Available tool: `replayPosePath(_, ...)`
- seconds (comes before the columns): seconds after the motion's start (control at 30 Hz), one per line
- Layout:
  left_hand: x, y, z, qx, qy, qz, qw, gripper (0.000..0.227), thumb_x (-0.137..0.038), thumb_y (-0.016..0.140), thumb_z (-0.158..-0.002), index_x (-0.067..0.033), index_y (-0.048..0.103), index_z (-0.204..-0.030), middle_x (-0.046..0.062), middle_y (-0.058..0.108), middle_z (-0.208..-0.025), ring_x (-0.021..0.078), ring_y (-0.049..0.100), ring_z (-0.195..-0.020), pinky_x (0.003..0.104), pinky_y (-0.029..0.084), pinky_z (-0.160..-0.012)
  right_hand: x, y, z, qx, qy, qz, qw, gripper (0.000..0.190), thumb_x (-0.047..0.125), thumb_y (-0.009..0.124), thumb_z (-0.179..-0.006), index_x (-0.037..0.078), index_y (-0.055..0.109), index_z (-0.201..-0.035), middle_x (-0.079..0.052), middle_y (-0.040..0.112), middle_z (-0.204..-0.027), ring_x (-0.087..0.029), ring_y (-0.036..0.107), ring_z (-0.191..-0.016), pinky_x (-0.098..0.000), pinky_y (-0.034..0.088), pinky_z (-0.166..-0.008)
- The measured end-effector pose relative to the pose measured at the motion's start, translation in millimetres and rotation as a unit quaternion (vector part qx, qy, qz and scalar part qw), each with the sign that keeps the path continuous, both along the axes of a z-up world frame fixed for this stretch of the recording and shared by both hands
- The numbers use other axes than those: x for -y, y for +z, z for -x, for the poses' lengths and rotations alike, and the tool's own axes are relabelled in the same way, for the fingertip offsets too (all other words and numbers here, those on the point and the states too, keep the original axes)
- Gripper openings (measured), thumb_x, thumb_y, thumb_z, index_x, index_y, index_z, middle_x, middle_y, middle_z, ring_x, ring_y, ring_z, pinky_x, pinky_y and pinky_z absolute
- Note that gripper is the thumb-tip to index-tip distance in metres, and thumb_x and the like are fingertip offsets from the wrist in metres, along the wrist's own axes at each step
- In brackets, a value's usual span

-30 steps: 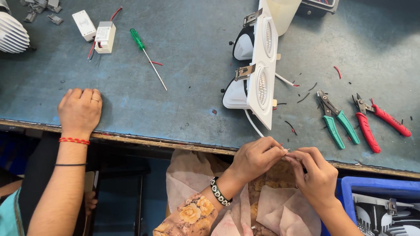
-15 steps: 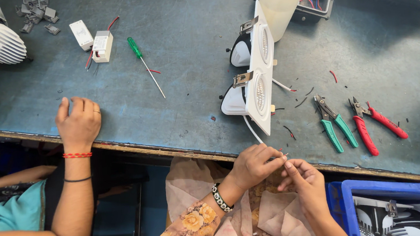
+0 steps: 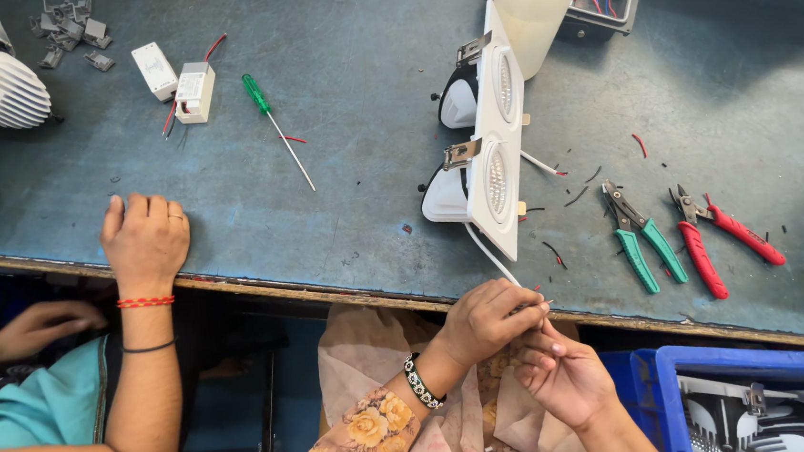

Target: The person assembles a dual LED light fixture by stripping wires and connecting them to a power driver. They use wire cutters and pliers to prepare the wires and secure the connections on the workbench.

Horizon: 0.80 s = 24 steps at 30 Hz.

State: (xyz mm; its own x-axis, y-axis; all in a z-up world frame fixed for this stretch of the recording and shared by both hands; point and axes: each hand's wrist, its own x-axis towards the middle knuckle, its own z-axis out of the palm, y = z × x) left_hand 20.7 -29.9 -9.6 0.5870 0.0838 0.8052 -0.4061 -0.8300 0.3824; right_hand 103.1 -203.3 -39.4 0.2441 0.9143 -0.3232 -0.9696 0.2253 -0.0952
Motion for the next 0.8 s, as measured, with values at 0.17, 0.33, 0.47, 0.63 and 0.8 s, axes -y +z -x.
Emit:
replayPosePath(0.17, 1, 1, -2, -0.003, 0.011, -0.011, 1.0, 0.016, -0.013, 0.074, -0.088, -0.0109, 0.072, -0.104, 0.001, 0.067, -0.103, 0.0203, 0.066, -0.09, 0.033, 0.055, -0.079, 1, 8, 11, -0.009, -0.009, -0.016, 1.0, 0.024, 0.022, 0.039, -0.106, 0.009, 0.058, -0.101, 0.004, 0.046, -0.064, -0.013, 0.05, -0.063, -0.0292, 0.044, -0.067)
replayPosePath(0.33, 1, 3, -1, -0.006, 0.015, -0.014, 1.0, 0.019, -0.011, 0.071, -0.087, -0.011, 0.072, -0.106, 0.001, 0.068, -0.106, 0.0205, 0.067, -0.093, 0.033, 0.056, -0.082, 3, 13, 23, -0.013, 0.049, -0.037, 0.998, 0.021, 0.022, 0.041, -0.102, 0.008, 0.057, -0.097, 0.002, 0.047, -0.064, -0.015, 0.051, -0.062, -0.0309, 0.046, -0.065)
replayPosePath(0.47, 0, 6, -3, -0.026, 0.02, -0.029, 0.999, 0.011, -0.011, 0.073, -0.09, -0.0103, 0.072, -0.102, 0.001, 0.067, -0.1, 0.0192, 0.065, -0.085, 0.033, 0.053, -0.074, 3, 33, 28, 0.479, 0.009, 0.119, 0.87, 0.015, 0.015, 0.06, -0.096, 0.003, 0.066, -0.09, -0.003, 0.059, -0.07, -0.019, 0.06, -0.063, -0.0333, 0.049, -0.058)
replayPosePath(0.63, 1, 5, -2, -0.02, 0.024, -0.016, 0.999, 0.011, -0.011, 0.073, -0.088, -0.0099, 0.071, -0.099, 0.001, 0.067, -0.1, 0.0193, 0.065, -0.085, 0.033, 0.053, -0.074, 9, 66, 10, 0.889, -0.221, 0.304, 0.26, 0.021, 0.011, 0.082, -0.077, 0.012, 0.077, -0.098, -0.006, 0.066, -0.091, -0.021, 0.061, -0.082, -0.0337, 0.046, -0.071)
replayPosePath(0.8, 2, 3, -5, -0.021, 0.03, 0.002, 0.999, 0.01, -0.013, 0.077, -0.087, -0.01, 0.07, -0.093, 0.001, 0.067, -0.095, 0.0201, 0.066, -0.083, 0.034, 0.052, -0.073, -1, 71, -5, 0.916, -0.211, 0.276, 0.199, 0.022, 0.011, 0.082, -0.078, 0.016, 0.077, -0.099, 0.001, 0.069, -0.092, -0.019, 0.065, -0.086, -0.0377, 0.043, -0.085)
